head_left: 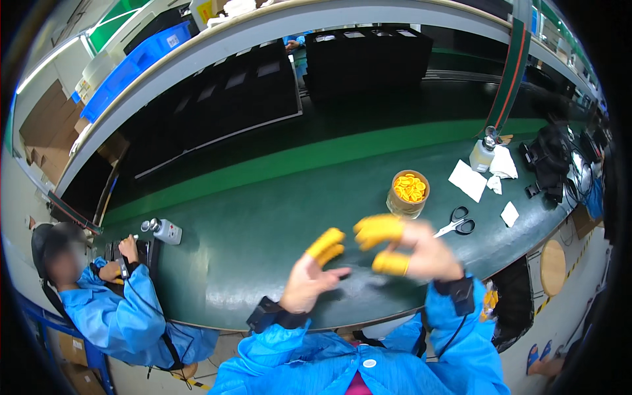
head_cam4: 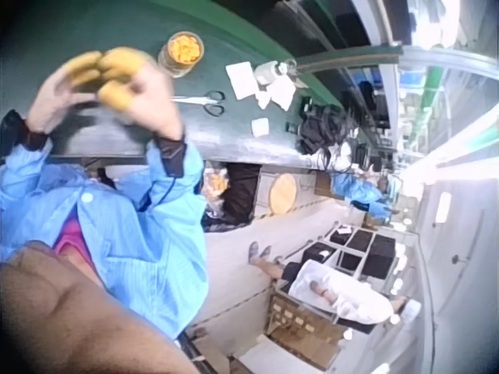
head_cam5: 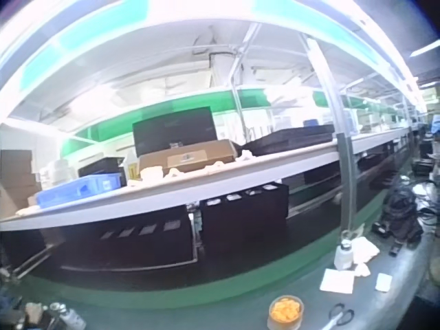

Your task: The recorder prepares yellow finger cots and then uses scissors to adjust components for mobile phone assembly.

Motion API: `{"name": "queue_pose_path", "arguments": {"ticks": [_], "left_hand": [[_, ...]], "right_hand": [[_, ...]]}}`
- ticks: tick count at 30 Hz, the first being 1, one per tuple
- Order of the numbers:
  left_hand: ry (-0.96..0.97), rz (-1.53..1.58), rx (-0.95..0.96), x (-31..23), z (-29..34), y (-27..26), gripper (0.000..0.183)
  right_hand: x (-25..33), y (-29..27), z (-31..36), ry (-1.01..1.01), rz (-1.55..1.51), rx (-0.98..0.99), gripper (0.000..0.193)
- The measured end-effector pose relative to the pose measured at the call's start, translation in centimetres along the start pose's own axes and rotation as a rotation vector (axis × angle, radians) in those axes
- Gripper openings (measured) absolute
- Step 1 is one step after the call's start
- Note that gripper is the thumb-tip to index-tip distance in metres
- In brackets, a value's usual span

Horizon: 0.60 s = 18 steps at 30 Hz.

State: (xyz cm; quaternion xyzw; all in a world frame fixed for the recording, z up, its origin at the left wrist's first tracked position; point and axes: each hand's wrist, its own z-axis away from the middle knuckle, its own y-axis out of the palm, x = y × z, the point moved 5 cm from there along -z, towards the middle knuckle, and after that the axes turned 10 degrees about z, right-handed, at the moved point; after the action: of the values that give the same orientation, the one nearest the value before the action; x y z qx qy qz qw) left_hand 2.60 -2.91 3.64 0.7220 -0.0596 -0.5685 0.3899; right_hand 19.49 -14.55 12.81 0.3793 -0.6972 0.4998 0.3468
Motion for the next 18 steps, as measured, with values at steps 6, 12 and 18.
{"name": "queue_pose_path", "arguments": {"ticks": [6,12,18], "left_hand": [[0.086,0.102,-0.017,-2.1,0.1,-1.5,0.071],[0.030,0.125,0.007,-1.3,0.8,-1.3,0.053],[0.041,0.055,-0.028,-1.8,1.4,-1.3,0.051]], "right_hand": [[-6.0,-11.7,-2.0,0.202,0.970,-0.376,0.028],[-7.8,-9.6,-3.4,0.247,1.258,-0.183,0.027],[-7.3,-8.4,-3.3,0.135,1.293,-0.127,0.024]]}}
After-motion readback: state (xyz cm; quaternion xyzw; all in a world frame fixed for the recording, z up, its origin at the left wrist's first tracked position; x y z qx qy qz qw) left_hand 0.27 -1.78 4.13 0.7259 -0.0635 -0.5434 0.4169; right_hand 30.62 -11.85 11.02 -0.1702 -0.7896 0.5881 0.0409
